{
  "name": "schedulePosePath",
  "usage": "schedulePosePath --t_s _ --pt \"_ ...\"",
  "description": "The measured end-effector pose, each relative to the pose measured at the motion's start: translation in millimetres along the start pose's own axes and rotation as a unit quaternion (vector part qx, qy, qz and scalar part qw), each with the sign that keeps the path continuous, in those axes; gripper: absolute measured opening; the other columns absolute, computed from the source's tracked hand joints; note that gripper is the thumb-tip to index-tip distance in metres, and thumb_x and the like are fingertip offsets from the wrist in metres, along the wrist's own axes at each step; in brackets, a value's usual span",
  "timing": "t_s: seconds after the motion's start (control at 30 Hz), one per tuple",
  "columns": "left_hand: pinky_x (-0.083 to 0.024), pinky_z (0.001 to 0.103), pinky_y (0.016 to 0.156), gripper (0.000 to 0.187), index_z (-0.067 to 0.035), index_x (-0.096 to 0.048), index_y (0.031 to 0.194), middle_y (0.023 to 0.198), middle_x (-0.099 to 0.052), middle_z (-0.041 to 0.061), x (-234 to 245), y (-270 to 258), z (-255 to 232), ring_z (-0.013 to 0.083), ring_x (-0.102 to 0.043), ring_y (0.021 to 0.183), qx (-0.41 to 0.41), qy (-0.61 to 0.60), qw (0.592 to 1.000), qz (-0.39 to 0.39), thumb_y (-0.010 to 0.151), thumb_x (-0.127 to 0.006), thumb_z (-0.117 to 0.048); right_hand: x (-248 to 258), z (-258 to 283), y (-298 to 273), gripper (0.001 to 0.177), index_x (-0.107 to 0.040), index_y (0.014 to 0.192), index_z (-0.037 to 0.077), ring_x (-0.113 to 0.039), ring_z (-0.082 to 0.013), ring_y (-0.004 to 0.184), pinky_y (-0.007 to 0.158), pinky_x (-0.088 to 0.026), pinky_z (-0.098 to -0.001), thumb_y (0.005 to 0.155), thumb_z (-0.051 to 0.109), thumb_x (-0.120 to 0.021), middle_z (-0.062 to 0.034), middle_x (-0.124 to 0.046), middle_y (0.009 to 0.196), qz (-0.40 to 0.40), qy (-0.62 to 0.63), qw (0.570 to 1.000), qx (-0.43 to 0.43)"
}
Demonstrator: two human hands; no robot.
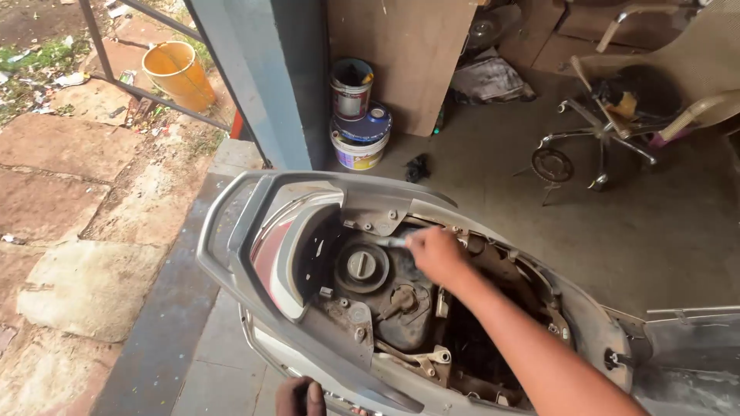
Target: The person unscrews and removes the body panels of a scooter and then uses a brush and a liquid from a bottle to clean the internal engine components and frame.
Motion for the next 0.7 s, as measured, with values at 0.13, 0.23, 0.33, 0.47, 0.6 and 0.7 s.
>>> schedulePosePath --t_s 0.13,0.23,0.33,0.47,0.6,0.7 --pt "-0.058 0.030 0.070 0.017 -0.003 -0.070 0.089 0.076 -0.072 0.009 -2.3 -16.3 129.3 0.0162 -0.073 0.070 -0.029 -0.043 0.989 0.135 0.087 -0.069 -0.020 34.7 -25.0 -7.5 0.022 -0.086 0.095 0.013 -0.060 -0.0220 0.057 0.059 -0.046 -0.0394 0.091 0.015 -0.064 -0.0151 -0.074 0.073 0.083 -0.016 0.994 -0.067" --pt "-0.057 0.030 0.063 0.014 -0.002 -0.069 0.086 0.068 -0.071 0.008 -5.4 -21.7 123.1 0.0166 -0.071 0.062 0.005 -0.041 0.992 0.116 0.084 -0.071 -0.015 11.7 -43.1 -28.6 0.022 -0.086 0.094 0.017 -0.066 -0.0239 0.065 0.064 -0.051 -0.0410 0.089 0.016 -0.065 -0.0118 -0.078 0.079 0.074 -0.069 0.994 -0.042" --pt "-0.051 0.027 0.059 0.017 -0.002 -0.060 0.086 0.069 -0.062 0.008 -63.4 9.8 -4.6 0.0160 -0.062 0.059 -0.044 -0.045 0.997 0.052 0.083 -0.075 -0.011 15.5 -2.6 -67.2 0.017 -0.084 0.098 0.021 -0.071 -0.0199 0.068 0.067 -0.055 -0.0385 0.087 0.025 -0.072 -0.0063 -0.079 0.081 0.112 -0.039 0.990 0.074" --pt "-0.055 0.033 0.070 0.021 0.001 -0.062 0.106 0.095 -0.065 0.015 -119.5 67.2 -270.5 0.0249 -0.067 0.081 -0.026 0.008 0.995 0.095 0.090 -0.071 -0.010 65.3 -86.3 -63.6 0.023 -0.082 0.108 0.023 -0.071 -0.0284 0.065 0.065 -0.055 -0.0416 0.091 0.033 -0.070 -0.0118 -0.077 0.078 -0.016 -0.030 0.990 -0.134" --pt "-0.052 0.042 0.073 0.025 -0.002 -0.063 0.113 0.096 -0.068 0.017 -207.4 79.0 -275.8 0.0324 -0.065 0.081 0.015 0.065 0.979 0.191 0.094 -0.066 -0.018 116.1 -225.6 -67.1 0.020 -0.084 0.101 0.015 -0.071 -0.0334 0.077 0.068 -0.054 -0.0453 0.094 0.027 -0.070 -0.0144 -0.077 0.090 -0.185 -0.068 0.947 -0.254" --pt "-0.048 0.048 0.091 0.025 -0.004 -0.061 0.116 0.108 -0.067 0.021 -292.9 65.4 -254.7 0.0409 -0.060 0.106 -0.076 0.162 0.923 0.340 0.103 -0.061 -0.026 112.1 -231.9 -86.4 0.020 -0.082 0.104 0.015 -0.074 -0.0333 0.081 0.069 -0.055 -0.0446 0.093 0.026 -0.070 -0.0161 -0.076 0.092 -0.220 -0.026 0.947 -0.231"
Point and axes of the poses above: each hand's wrist, its own y-axis towards the middle knuckle, its own x-axis out of the back of the hand, z = x × y, the point moved 9 cm from there along y, towards the middle knuckle
